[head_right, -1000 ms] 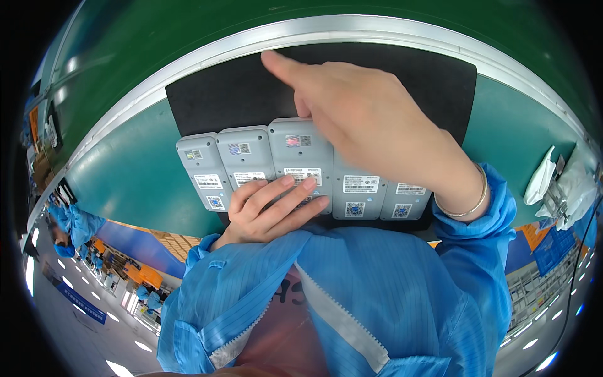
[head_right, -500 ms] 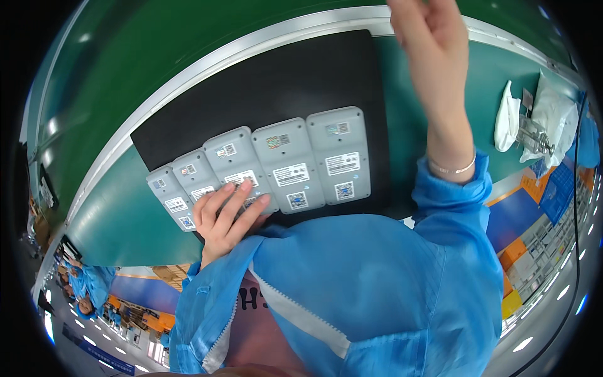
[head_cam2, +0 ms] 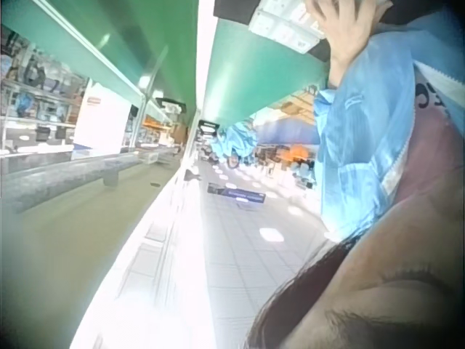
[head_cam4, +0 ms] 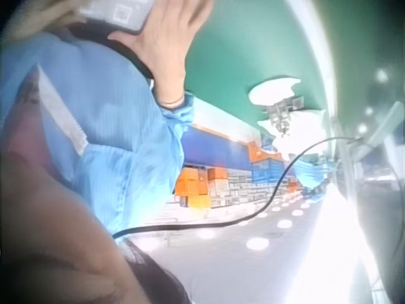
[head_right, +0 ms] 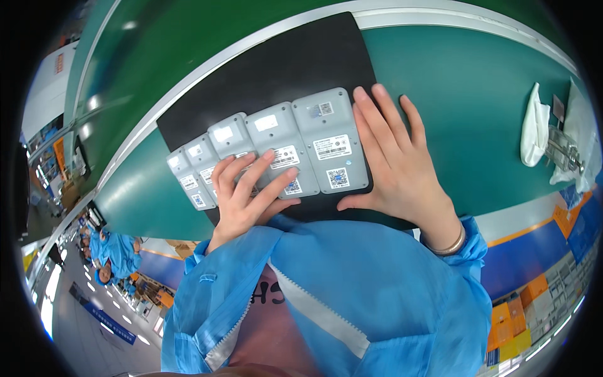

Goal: The person wipes the surfaces of electronic devices with a cloth, stacks them together, and then folds a piece of white material at a workstation.

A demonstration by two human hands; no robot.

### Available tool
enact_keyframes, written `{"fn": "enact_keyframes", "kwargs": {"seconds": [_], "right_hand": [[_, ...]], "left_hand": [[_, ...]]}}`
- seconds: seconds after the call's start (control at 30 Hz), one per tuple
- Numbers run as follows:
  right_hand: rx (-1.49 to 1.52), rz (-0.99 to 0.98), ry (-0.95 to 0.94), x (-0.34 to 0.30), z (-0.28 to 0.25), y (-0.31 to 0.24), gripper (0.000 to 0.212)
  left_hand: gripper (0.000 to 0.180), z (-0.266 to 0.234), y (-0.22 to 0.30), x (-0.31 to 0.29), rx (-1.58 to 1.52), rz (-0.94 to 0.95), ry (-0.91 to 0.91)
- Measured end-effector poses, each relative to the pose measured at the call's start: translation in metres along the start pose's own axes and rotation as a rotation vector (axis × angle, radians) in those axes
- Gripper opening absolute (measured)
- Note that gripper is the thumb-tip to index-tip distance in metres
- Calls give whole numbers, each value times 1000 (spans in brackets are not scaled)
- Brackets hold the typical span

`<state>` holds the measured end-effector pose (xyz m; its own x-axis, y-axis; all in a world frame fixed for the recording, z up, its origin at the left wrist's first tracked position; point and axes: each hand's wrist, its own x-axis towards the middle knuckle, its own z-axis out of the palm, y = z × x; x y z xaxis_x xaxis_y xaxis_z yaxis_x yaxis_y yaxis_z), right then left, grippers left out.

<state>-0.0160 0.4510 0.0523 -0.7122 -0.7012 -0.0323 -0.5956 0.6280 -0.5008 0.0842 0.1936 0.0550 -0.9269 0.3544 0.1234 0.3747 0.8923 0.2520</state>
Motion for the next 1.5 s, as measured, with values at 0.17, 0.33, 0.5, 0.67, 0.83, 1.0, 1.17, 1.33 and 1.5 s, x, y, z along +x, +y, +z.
{"fn": "enact_keyframes", "kwargs": {"seconds": [0.17,0.33,0.5,0.67,0.83,1.0,1.17,1.33,1.5], "right_hand": [[-12,14,79,-2,9,-7,121],[-34,19,109,0,7,-7,120],[200,110,289,3,-2,13,58],[38,308,514,6,-6,44,32],[-322,225,406,16,0,51,33],[-339,232,427,15,-1,61,32],[-362,210,427,18,0,64,32],[-381,168,431,20,0,66,31],[-414,117,454,21,-1,76,29]], "left_hand": [[55,3,5,-3,34,-9,55],[54,-3,5,-10,12,-92,99],[58,-12,-24,-91,40,-342,347],[63,10,-22,-103,-575,-892,648],[74,16,-19,-109,-634,-813,630],[87,17,-12,-101,-800,-792,705],[89,17,-14,-97,-822,-773,720],[90,18,-18,-96,-881,-739,747],[90,17,-19,-94,-867,-749,730]]}}
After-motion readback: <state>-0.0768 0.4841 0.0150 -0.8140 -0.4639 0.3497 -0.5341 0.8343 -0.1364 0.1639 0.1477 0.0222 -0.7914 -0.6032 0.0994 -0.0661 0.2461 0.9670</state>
